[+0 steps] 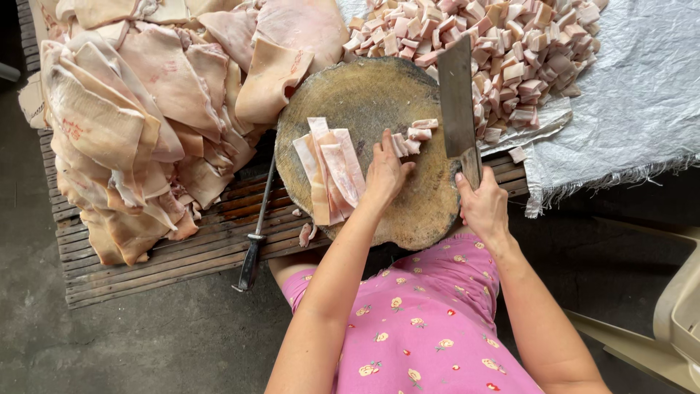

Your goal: The person cuts strips of pork skin into small cubes using a cleaver on a wooden cutting board.

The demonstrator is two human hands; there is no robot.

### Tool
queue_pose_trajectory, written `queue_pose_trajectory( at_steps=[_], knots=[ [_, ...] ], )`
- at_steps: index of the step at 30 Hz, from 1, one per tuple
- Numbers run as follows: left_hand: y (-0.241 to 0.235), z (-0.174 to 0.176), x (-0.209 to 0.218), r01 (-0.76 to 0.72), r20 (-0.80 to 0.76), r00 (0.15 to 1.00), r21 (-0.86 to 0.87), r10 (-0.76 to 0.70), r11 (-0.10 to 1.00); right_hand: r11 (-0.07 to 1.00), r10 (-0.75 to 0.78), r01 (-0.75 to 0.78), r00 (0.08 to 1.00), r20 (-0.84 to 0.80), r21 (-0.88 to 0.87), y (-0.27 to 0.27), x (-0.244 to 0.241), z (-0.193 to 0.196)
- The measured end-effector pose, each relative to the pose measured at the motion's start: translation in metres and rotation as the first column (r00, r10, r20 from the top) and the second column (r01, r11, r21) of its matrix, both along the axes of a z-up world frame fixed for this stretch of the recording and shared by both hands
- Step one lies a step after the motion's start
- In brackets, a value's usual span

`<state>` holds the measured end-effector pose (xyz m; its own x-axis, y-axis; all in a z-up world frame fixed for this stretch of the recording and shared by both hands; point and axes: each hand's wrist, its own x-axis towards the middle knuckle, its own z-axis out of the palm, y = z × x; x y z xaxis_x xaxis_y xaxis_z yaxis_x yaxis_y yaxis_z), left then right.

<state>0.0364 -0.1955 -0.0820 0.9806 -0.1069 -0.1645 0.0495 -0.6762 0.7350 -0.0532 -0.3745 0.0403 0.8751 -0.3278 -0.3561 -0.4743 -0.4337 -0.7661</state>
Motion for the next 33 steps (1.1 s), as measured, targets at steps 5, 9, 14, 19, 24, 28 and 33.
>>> queue_pose_trajectory(
  at_steps=[5,9,14,19,24,28,33],
  knots=[
    [-0.051,-0.013,0.04,-0.041,-0.034,0.999,-0.026,0.04,0.999,0.986,-0.098,0.11,0.991,-0.095,0.127,-0.012,-0.001,-0.015],
    [-0.098,-0.023,0.099,-0.051,0.005,0.999,-0.098,0.052,0.994,0.955,-0.131,0.151,0.987,-0.095,0.255,-0.022,0.007,-0.021],
    [-0.131,0.005,0.171,-0.036,-0.138,0.99,-0.335,-0.011,0.942,0.945,-0.197,0.198,0.98,-0.031,0.262,-0.035,0.026,-0.019],
    [-0.08,0.029,0.157,-0.011,0.002,1.0,-0.259,0.012,0.966,0.992,-0.115,0.111,0.991,0.062,0.064,-0.037,0.008,-0.016],
    [-0.011,0.047,0.106,-0.051,-0.047,0.998,-0.112,0.046,0.992,0.977,0.082,-0.052,0.987,0.139,-0.209,-0.018,0.008,-0.028],
    [0.057,0.059,0.083,-0.043,-0.009,0.999,0.289,0.048,0.956,0.983,0.062,-0.046,0.994,0.087,-0.179,-0.014,0.035,-0.032],
    [0.101,0.026,0.088,0.221,-0.312,0.948,0.53,-0.053,0.819,0.969,0.109,-0.044,0.959,0.261,-0.244,-0.019,0.049,-0.025]
  ],
)
